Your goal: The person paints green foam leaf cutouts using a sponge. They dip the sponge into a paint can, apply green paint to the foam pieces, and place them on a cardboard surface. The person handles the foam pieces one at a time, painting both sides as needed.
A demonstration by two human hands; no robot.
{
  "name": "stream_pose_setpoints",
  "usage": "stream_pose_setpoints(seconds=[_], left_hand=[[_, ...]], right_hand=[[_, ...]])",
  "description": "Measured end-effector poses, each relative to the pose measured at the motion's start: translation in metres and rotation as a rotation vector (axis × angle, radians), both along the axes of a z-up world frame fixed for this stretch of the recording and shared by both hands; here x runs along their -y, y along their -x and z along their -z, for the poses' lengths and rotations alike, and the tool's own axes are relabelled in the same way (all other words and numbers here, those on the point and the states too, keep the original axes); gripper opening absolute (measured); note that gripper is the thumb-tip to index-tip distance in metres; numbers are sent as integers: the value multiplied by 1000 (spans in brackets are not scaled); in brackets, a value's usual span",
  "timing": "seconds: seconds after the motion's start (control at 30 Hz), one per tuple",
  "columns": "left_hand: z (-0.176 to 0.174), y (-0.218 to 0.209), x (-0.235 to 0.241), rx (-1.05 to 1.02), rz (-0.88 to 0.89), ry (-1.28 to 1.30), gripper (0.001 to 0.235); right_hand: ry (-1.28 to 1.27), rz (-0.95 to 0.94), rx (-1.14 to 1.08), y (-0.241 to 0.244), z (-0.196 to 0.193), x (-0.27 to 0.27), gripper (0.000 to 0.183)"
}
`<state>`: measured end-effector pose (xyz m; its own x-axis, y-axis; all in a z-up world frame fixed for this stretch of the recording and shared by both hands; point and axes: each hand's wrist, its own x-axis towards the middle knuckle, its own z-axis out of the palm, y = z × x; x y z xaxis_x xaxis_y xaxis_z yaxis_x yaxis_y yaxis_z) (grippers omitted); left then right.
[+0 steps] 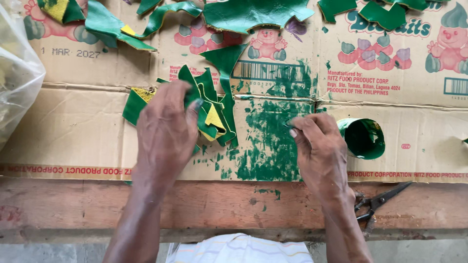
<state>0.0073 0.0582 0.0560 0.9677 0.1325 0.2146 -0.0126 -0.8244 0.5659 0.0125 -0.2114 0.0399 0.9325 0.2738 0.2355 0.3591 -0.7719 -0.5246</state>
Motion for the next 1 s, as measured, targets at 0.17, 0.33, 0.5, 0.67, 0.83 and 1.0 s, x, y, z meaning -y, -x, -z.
stream_pose_setpoints(seconds=[0.17,0.33,0.5,0.67,0.83,1.0], left_hand=[[20,3,11,-159,-136,118,42],[20,7,18,14,-99,159,44],[-8,18,16,116,-73,261,25],[-16,25,45,45,152,563,21],[35,16,93,54,318,212,36],[67,27,88,-7,270,-124,52]], right_hand=[[-11,25,-29,9,-7,-3,18],[-23,34,-19,17,-9,-5,19],[-55,53,75,28,-13,5,19],[-264,210,258,47,-24,26,10],[-286,238,230,47,-14,37,8],[-213,152,80,40,1,17,17]])
